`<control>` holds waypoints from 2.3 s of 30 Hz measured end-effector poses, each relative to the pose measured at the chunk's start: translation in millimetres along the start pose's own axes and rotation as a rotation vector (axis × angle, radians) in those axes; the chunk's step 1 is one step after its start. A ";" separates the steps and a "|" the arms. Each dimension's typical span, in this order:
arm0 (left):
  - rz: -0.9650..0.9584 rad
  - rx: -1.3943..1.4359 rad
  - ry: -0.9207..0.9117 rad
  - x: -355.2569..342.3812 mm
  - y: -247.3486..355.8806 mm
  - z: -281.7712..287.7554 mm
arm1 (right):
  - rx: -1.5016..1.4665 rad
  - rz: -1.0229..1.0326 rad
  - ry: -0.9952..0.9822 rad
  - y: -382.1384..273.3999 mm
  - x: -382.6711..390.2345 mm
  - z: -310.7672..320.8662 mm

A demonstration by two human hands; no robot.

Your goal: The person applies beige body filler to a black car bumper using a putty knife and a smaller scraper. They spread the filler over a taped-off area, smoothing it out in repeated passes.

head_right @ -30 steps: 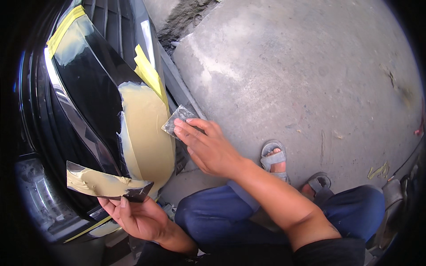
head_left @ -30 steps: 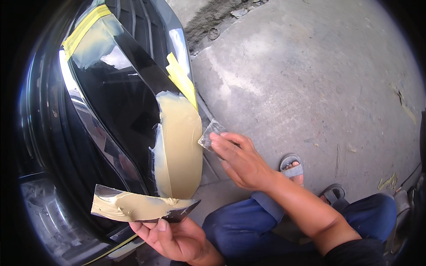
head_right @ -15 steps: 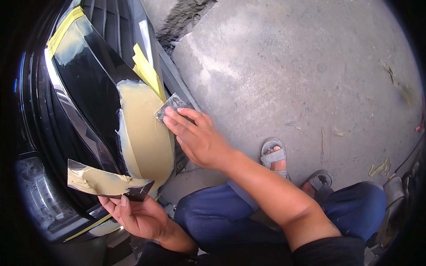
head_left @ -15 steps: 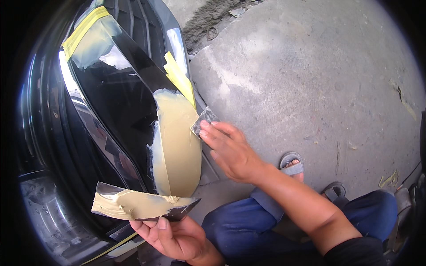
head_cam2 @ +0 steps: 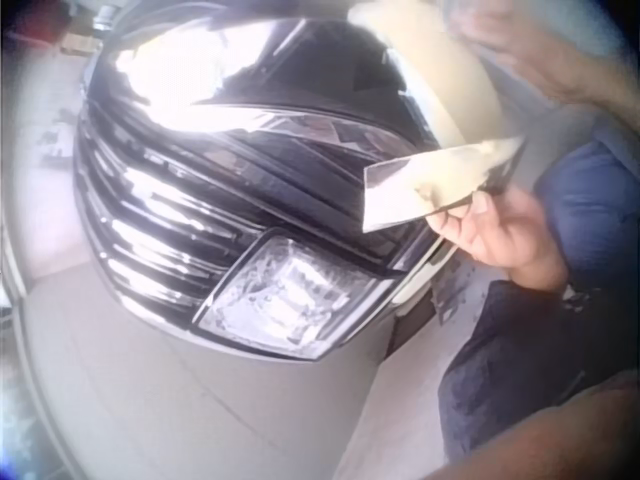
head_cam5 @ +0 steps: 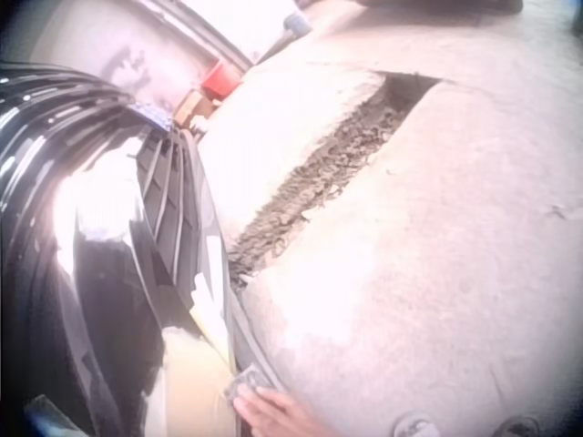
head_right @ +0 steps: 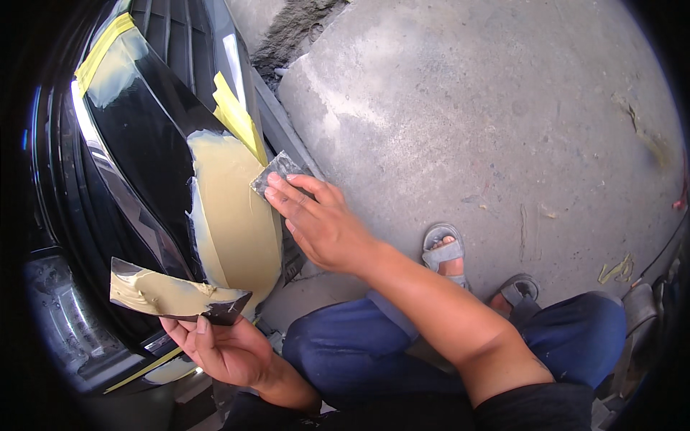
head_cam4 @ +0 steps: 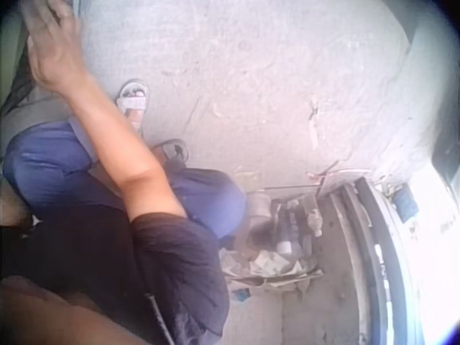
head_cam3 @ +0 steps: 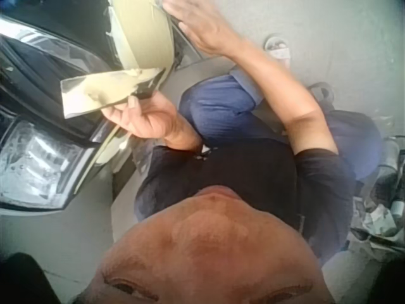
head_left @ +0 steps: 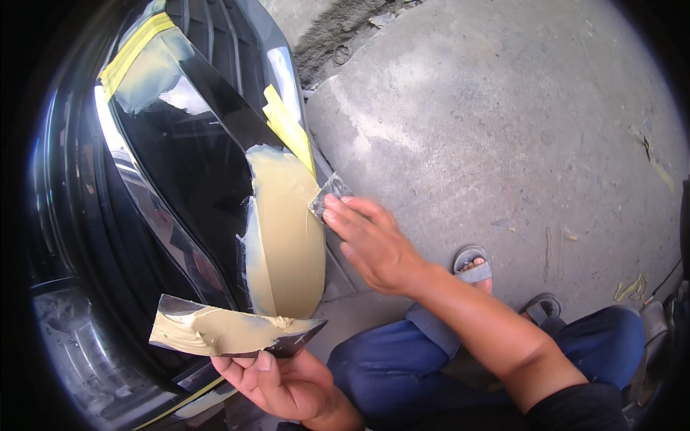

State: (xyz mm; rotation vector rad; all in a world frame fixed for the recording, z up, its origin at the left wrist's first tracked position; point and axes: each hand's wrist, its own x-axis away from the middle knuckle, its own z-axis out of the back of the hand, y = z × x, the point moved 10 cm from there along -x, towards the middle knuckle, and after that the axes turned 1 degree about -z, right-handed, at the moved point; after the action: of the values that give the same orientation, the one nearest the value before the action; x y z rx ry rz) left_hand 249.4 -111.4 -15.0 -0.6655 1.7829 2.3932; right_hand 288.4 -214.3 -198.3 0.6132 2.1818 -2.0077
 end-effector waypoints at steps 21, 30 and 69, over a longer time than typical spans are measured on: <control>0.183 0.121 -0.048 0.3 -17.6 -10.1 | -0.672 -0.350 -0.122 -1.8 0.5 41.0; 0.085 0.233 -0.046 -6.6 -4.7 -20.4 | -0.769 -0.319 -0.394 -5.1 8.8 51.0; 0.089 0.232 -0.148 -1.4 -7.6 -25.8 | -1.304 -0.527 0.027 26.1 -27.8 66.2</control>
State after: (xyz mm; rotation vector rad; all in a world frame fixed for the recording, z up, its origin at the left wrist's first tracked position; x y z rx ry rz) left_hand 260.6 -132.7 -27.1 -0.3806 2.0203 2.1737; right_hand 311.0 -283.7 -220.6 -0.1448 3.1365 -0.2678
